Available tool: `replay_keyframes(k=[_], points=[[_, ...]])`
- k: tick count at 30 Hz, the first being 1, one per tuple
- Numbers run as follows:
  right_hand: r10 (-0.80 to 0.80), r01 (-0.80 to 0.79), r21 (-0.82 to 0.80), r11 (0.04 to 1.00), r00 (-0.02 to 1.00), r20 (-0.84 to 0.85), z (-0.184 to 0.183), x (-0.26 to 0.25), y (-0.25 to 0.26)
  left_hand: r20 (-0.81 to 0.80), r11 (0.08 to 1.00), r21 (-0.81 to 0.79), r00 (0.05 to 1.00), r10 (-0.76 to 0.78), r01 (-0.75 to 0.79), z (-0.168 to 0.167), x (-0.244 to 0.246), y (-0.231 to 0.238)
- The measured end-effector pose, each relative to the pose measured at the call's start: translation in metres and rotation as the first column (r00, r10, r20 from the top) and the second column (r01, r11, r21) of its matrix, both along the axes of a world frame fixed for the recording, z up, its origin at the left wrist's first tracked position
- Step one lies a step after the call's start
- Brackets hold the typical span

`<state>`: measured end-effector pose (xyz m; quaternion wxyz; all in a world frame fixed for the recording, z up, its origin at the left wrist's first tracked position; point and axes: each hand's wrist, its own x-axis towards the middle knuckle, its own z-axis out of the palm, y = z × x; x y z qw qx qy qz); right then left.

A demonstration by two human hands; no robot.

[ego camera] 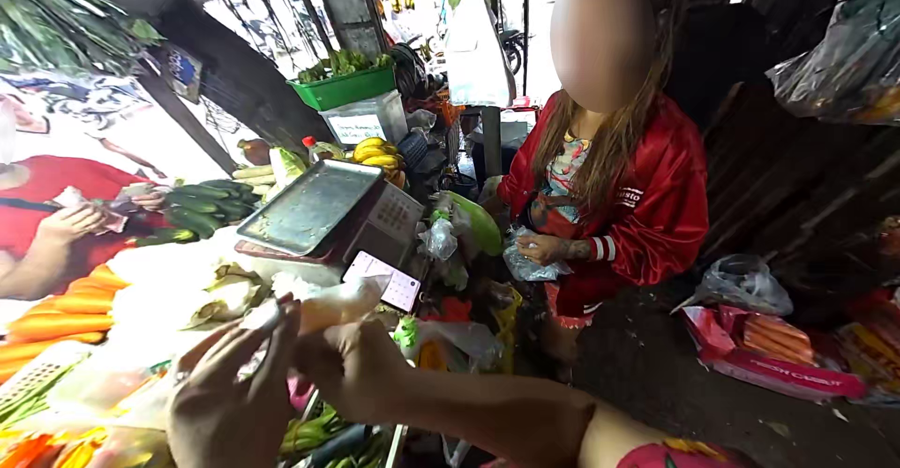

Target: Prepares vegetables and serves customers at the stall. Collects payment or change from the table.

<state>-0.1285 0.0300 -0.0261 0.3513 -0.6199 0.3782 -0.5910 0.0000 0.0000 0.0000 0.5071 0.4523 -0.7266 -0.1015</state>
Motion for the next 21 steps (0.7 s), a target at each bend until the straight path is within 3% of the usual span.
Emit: replay_keyframes(k=[2,3,6,8,10,13,15,17,21], points=[[-0.081,0.045,-0.145,0.988,0.964,-0.252,-0.005,-0.012,0.006,-0.071,0.993,-0.03,0.99,-0.118,0.116,-0.017,0.008,0.01],[-0.063,0.018,-0.142,0.99,0.946,-0.317,-0.004,-0.018,0.009,-0.111,0.982,-0.049,0.976,-0.186,0.182,-0.023,0.011,0.016],[0.205,-0.198,0.053,0.979,0.938,-0.278,0.011,-0.045,0.016,-0.209,0.935,-0.011,0.914,-0.349,0.355,-0.031,0.018,0.033],[0.239,-0.245,0.017,0.969,0.928,-0.286,0.013,-0.058,0.016,-0.216,0.894,0.051,0.879,-0.424,0.444,-0.034,0.023,0.045],[0.067,-0.158,-0.183,0.97,0.904,-0.423,0.01,-0.06,0.017,-0.173,0.875,0.107,0.875,-0.452,0.473,-0.034,0.025,0.057],[-0.293,-0.043,-0.498,0.866,0.764,-0.575,0.007,-0.06,0.023,-0.015,0.901,0.142,0.911,-0.412,0.41,-0.033,0.025,0.075],[-0.357,-0.093,-0.582,0.808,0.709,-0.608,0.007,-0.059,0.029,0.056,0.919,0.153,0.925,-0.375,0.363,-0.031,0.023,0.087],[-0.254,-0.215,-0.574,0.79,0.737,-0.626,0.005,-0.058,0.03,0.078,0.912,0.182,0.919,-0.386,0.367,-0.026,0.026,0.095],[0.225,-0.498,-0.35,0.793,0.774,-0.592,-0.005,-0.057,0.038,-0.017,0.778,0.351,0.834,-0.551,0.521,-0.025,0.043,0.102]])
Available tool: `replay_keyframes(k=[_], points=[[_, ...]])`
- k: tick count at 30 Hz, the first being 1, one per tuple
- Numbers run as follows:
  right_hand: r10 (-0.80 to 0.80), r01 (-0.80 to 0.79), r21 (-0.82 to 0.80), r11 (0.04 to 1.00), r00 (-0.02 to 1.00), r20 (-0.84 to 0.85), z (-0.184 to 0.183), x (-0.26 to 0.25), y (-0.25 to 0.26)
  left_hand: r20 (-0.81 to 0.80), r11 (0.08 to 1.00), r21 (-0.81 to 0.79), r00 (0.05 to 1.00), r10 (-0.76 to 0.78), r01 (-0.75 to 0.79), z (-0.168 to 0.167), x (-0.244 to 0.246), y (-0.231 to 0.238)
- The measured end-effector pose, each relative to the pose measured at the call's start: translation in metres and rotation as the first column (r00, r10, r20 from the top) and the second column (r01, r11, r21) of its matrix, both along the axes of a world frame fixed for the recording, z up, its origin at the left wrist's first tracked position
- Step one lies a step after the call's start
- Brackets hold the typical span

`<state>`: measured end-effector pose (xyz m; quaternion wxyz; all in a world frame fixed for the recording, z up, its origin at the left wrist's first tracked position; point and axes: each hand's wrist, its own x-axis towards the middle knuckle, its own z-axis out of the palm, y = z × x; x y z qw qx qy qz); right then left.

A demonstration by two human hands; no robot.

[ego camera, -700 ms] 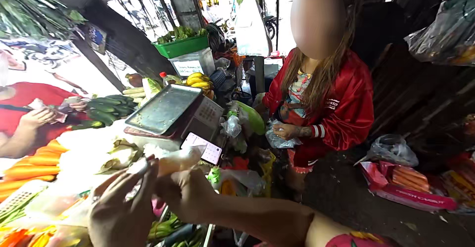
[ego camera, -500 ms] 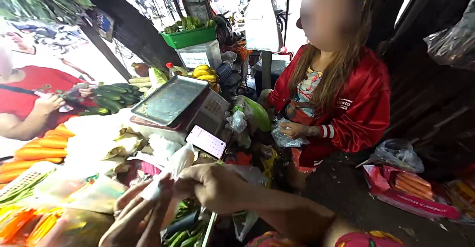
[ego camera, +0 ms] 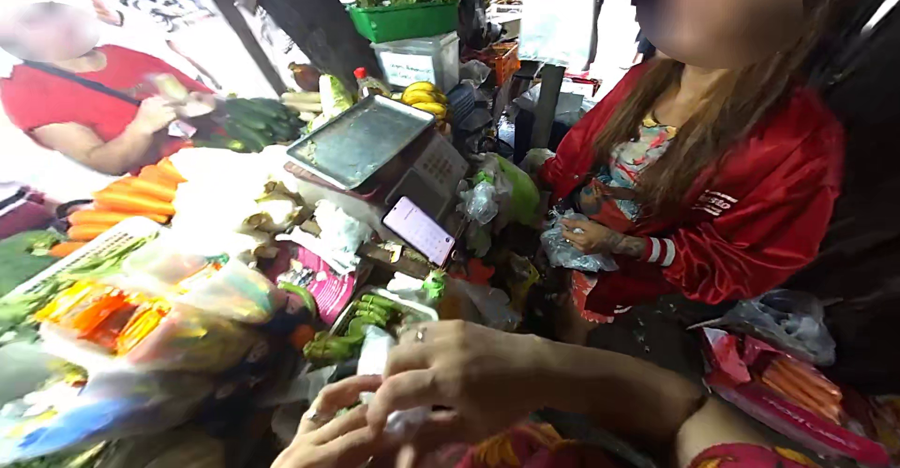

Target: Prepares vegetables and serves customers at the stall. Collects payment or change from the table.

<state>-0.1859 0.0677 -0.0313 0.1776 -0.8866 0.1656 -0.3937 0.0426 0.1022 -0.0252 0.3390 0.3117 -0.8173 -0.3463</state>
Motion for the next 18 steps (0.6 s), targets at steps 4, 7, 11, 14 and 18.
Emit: replay_keyframes(k=[4,7,11,14,18], points=[[0.157,-0.142,0.178,0.974,0.985,-0.072,-0.022,-0.007,0.019,-0.055,0.994,0.079,0.996,-0.076,0.08,-0.031,0.011,0.014],[0.157,-0.146,0.201,0.969,0.987,-0.037,-0.032,-0.012,0.032,-0.175,0.984,0.07,0.973,-0.151,0.165,-0.043,0.007,0.02],[0.126,-0.116,0.205,0.972,0.991,-0.035,-0.028,-0.017,0.043,-0.217,0.967,0.044,0.947,-0.236,0.251,-0.038,0.0,0.026],[0.156,-0.138,0.184,0.973,0.984,-0.089,-0.023,-0.02,0.047,-0.198,0.958,0.029,0.941,-0.273,0.284,-0.036,-0.006,0.031],[0.204,-0.183,0.153,0.971,0.969,-0.137,-0.022,-0.023,0.051,-0.202,0.959,-0.003,0.939,-0.278,0.284,-0.041,-0.011,0.038]])
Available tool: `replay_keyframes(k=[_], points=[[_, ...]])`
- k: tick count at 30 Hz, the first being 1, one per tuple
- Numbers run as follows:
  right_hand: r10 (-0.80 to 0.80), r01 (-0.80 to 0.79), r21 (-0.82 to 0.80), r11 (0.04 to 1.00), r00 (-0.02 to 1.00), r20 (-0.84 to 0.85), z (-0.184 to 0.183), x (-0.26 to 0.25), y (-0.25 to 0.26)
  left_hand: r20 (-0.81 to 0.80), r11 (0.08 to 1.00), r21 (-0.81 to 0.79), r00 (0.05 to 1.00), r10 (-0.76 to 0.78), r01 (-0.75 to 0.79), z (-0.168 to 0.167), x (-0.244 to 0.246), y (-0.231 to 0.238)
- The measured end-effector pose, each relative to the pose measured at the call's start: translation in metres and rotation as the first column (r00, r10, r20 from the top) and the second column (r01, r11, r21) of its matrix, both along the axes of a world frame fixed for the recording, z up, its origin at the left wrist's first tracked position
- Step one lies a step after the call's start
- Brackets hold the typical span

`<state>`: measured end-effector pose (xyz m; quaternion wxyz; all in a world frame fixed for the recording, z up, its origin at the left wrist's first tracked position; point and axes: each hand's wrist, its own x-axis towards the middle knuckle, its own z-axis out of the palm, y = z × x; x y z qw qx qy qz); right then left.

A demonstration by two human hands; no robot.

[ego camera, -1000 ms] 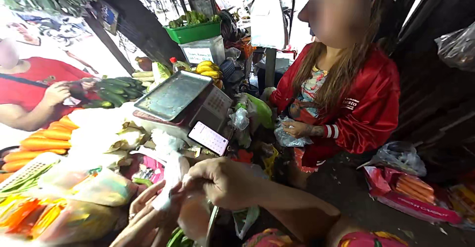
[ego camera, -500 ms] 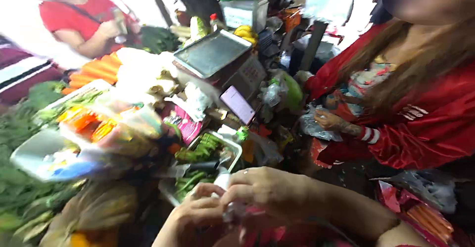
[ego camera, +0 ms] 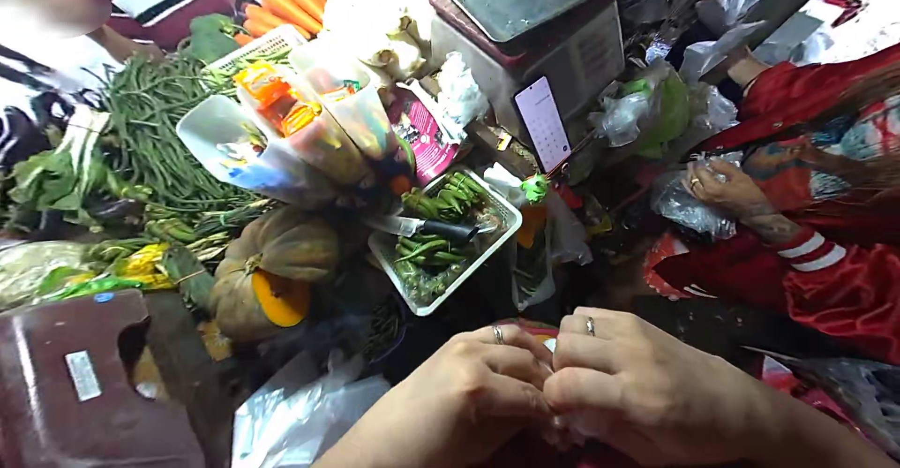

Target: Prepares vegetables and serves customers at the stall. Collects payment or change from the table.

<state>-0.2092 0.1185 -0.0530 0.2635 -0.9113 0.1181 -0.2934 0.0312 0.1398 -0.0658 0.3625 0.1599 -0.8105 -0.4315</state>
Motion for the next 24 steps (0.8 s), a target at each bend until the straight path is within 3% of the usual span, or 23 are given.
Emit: replay_keyframes(k=[5,9,16,19,21,24], points=[[-0.091,0.093,-0.12,0.988,0.996,0.02,-0.002,-0.003,0.007,-0.105,0.996,0.06,0.992,0.076,-0.07,-0.006,-0.006,0.002],[-0.166,0.152,-0.215,0.965,0.985,-0.047,0.001,-0.006,0.018,-0.134,0.988,0.152,0.99,0.036,-0.015,-0.011,-0.01,-0.002],[-0.072,0.078,-0.214,0.974,0.997,0.038,0.004,-0.021,0.028,-0.162,0.982,0.179,0.986,-0.027,0.057,-0.006,-0.019,0.005],[-0.011,0.023,-0.065,0.998,0.983,0.183,-0.001,-0.029,0.028,-0.127,0.983,0.164,0.99,-0.063,0.084,-0.003,-0.02,0.009],[-0.041,-0.008,0.173,0.985,0.96,0.277,-0.01,-0.028,0.018,-0.054,0.991,0.104,0.995,-0.08,0.085,0.005,-0.021,0.011],[0.033,-0.15,0.512,0.846,0.972,0.231,-0.027,-0.017,-0.006,0.096,0.995,-0.075,0.994,-0.054,0.061,0.018,-0.026,0.014]])
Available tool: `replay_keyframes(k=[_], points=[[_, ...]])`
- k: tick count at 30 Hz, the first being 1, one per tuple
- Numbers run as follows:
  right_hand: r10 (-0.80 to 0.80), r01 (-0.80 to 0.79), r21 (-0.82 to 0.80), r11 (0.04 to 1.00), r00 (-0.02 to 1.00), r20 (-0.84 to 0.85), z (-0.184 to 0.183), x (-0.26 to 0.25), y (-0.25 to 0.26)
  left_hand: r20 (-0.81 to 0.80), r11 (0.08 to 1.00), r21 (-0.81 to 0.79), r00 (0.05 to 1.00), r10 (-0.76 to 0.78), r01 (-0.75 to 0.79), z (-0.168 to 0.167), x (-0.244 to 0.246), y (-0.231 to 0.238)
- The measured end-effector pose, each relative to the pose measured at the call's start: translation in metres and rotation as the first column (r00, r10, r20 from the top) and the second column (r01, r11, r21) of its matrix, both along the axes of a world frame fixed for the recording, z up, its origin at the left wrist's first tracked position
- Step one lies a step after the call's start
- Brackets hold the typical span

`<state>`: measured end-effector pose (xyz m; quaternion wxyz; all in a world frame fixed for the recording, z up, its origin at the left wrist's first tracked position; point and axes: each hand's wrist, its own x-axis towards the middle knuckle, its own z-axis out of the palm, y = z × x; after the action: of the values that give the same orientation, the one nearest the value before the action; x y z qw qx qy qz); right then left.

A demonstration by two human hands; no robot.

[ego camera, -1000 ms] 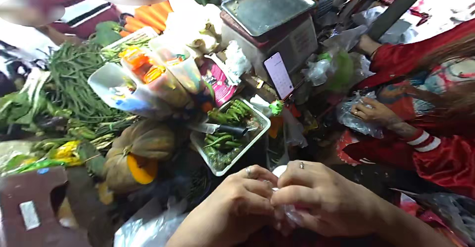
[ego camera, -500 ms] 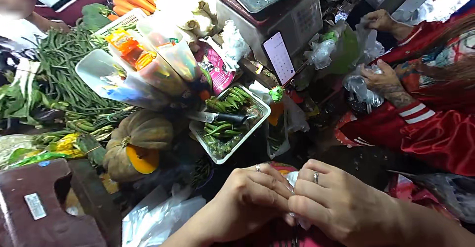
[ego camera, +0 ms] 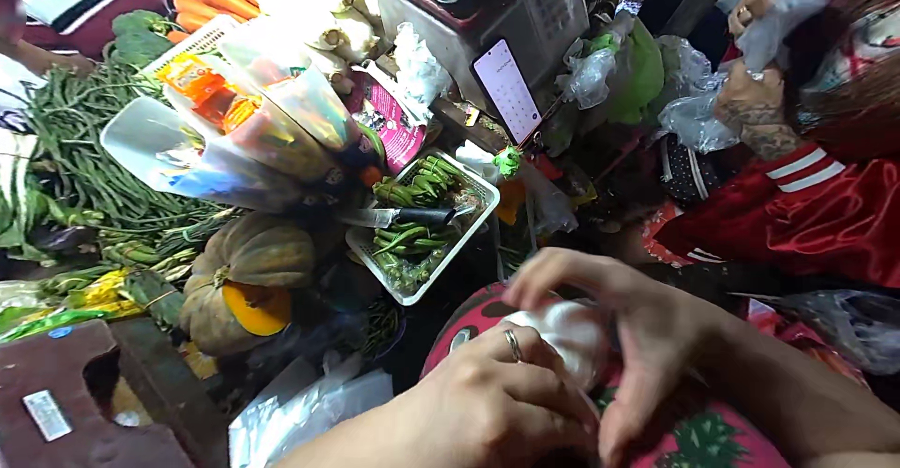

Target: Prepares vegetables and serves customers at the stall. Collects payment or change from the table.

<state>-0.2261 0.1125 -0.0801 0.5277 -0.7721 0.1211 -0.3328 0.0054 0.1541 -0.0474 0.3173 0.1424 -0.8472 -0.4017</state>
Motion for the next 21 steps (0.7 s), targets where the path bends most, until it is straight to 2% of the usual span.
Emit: replay_keyframes(k=[3,6,11,15,21], points=[[0.31,-0.276,0.229,0.933,0.942,-0.128,-0.007,0.014,-0.008,0.129,0.981,-0.192,0.991,0.044,-0.019,0.008,-0.007,0.0],[0.417,-0.36,0.268,0.894,0.887,-0.201,-0.004,0.014,-0.01,0.193,0.981,-0.196,0.98,0.048,-0.009,0.013,-0.011,-0.001],[0.424,-0.382,0.305,0.873,0.902,-0.084,-0.014,0.005,-0.006,0.015,0.997,0.075,1.0,0.028,-0.029,0.013,-0.019,-0.009],[0.342,-0.334,0.263,0.905,0.939,0.012,-0.022,-0.002,-0.003,-0.063,0.98,0.186,0.995,0.083,-0.07,0.009,-0.027,-0.013],[0.207,-0.227,0.362,0.904,0.974,0.095,-0.029,-0.015,0.002,-0.189,0.946,0.308,0.967,0.17,-0.106,0.002,-0.035,-0.029]])
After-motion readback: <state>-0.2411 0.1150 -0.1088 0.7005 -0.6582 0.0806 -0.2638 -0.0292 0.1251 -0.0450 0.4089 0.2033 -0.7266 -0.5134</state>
